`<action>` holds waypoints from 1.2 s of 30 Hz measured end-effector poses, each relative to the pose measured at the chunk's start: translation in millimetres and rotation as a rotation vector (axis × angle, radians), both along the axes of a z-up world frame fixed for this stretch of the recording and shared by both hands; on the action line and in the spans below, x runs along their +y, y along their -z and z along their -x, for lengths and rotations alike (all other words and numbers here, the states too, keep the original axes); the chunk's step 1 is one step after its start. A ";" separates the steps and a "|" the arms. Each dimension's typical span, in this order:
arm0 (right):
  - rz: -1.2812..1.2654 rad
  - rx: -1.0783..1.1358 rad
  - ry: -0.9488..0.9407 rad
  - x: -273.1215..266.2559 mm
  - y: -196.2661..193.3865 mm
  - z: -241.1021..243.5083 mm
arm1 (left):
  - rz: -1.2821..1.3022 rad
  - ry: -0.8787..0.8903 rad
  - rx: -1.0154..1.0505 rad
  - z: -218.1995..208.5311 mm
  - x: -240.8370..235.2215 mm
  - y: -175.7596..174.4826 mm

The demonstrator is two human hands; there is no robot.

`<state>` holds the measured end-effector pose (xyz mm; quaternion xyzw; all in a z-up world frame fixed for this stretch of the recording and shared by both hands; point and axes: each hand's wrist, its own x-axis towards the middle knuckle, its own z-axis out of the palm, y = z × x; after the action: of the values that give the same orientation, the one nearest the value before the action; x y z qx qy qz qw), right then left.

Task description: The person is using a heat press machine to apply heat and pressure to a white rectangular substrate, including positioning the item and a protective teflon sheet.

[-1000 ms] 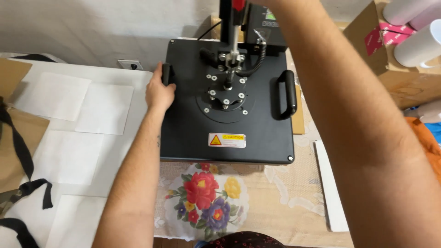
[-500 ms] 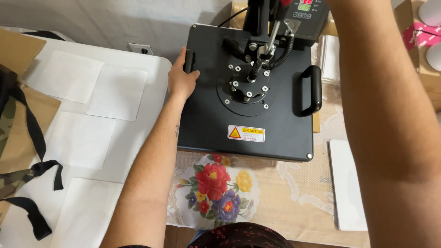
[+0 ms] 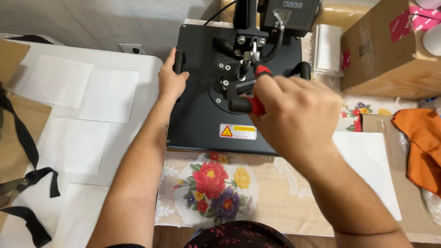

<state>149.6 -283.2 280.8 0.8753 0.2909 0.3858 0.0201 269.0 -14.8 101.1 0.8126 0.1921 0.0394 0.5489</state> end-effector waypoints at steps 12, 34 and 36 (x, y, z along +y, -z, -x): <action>0.060 0.727 0.179 0.5 53.2 28.2 | -0.124 0.031 -0.062 10.1 -4.6 7.4; -0.085 -0.154 0.052 13.6 192.5 5.1 | -0.093 -0.008 -0.023 24.4 -16.0 -18.5; -0.091 -0.156 0.050 15.2 201.8 -0.1 | -0.087 -0.007 -0.018 26.0 -16.6 -18.0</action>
<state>149.7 -267.9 78.9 0.8495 0.2487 0.4652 0.0125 243.0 -31.5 119.2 0.8347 0.1881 0.0569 0.5144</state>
